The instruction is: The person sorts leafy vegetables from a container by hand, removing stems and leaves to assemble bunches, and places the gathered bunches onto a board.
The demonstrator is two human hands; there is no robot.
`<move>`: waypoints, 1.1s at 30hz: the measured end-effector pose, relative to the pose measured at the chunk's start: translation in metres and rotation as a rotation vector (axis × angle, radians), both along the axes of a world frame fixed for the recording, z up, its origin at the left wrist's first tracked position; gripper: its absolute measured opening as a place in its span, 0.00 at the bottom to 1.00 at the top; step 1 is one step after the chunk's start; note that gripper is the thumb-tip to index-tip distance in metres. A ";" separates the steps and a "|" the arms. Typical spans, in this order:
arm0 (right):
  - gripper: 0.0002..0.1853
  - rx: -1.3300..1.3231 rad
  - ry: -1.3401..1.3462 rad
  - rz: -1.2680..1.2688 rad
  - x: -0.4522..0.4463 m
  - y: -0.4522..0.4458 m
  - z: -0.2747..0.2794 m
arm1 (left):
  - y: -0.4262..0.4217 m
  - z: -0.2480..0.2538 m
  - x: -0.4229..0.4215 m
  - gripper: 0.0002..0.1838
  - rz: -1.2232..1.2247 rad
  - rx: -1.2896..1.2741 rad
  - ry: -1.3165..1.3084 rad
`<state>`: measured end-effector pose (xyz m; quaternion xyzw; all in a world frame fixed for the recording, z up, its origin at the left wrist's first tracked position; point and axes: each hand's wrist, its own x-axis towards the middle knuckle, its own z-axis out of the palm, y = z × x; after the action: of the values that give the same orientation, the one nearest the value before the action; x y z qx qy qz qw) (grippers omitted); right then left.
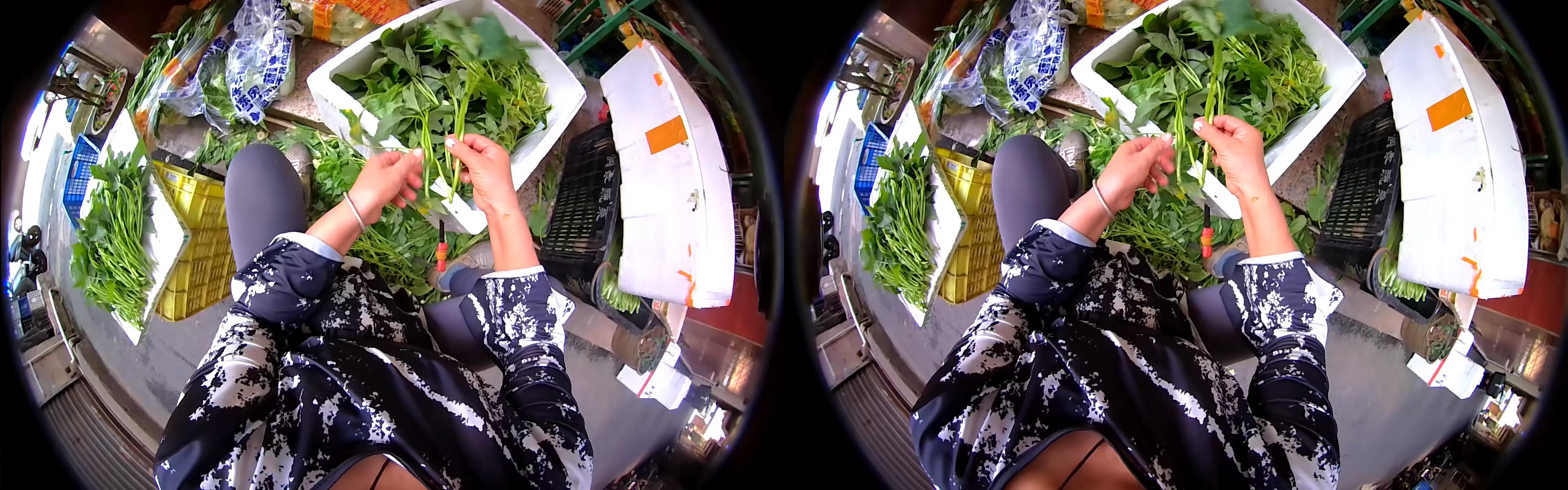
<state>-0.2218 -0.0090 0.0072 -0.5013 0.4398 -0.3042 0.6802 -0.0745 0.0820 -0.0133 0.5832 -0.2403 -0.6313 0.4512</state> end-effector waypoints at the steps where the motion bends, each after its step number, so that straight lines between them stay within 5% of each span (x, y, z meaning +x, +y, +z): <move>1: 0.07 0.018 -0.004 0.018 0.001 0.001 -0.001 | -0.001 0.002 -0.003 0.22 0.002 0.002 0.001; 9: 0.12 0.129 -0.127 0.168 0.004 0.009 0.015 | -0.009 -0.021 0.000 0.14 -0.009 -0.054 0.169; 15: 0.14 -0.046 -0.332 0.077 -0.006 0.005 0.028 | 0.003 -0.024 0.013 0.08 0.041 -0.154 0.388; 21: 0.16 -0.476 0.167 0.153 0.010 0.024 -0.011 | 0.009 -0.023 0.011 0.09 -0.011 -0.228 0.415; 23: 0.12 -0.632 0.327 0.246 0.012 0.035 -0.007 | 0.009 -0.017 0.012 0.13 0.043 -0.154 0.636; 25: 0.09 -0.873 0.282 0.321 0.014 0.037 -0.021 | 0.010 -0.020 0.010 0.18 0.072 -0.147 0.489; 28: 0.08 -0.523 0.221 0.243 0.018 0.043 -0.027 | 0.014 -0.020 0.008 0.16 0.067 -0.118 0.220; 33: 0.12 -0.609 0.497 0.137 0.017 0.037 -0.026 | 0.020 -0.015 0.011 0.13 0.061 -0.171 0.251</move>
<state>-0.2048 0.0284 -0.0193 -0.7665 0.4462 -0.2441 0.3922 -0.0634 0.1024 -0.0281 0.4661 -0.2169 -0.6625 0.5448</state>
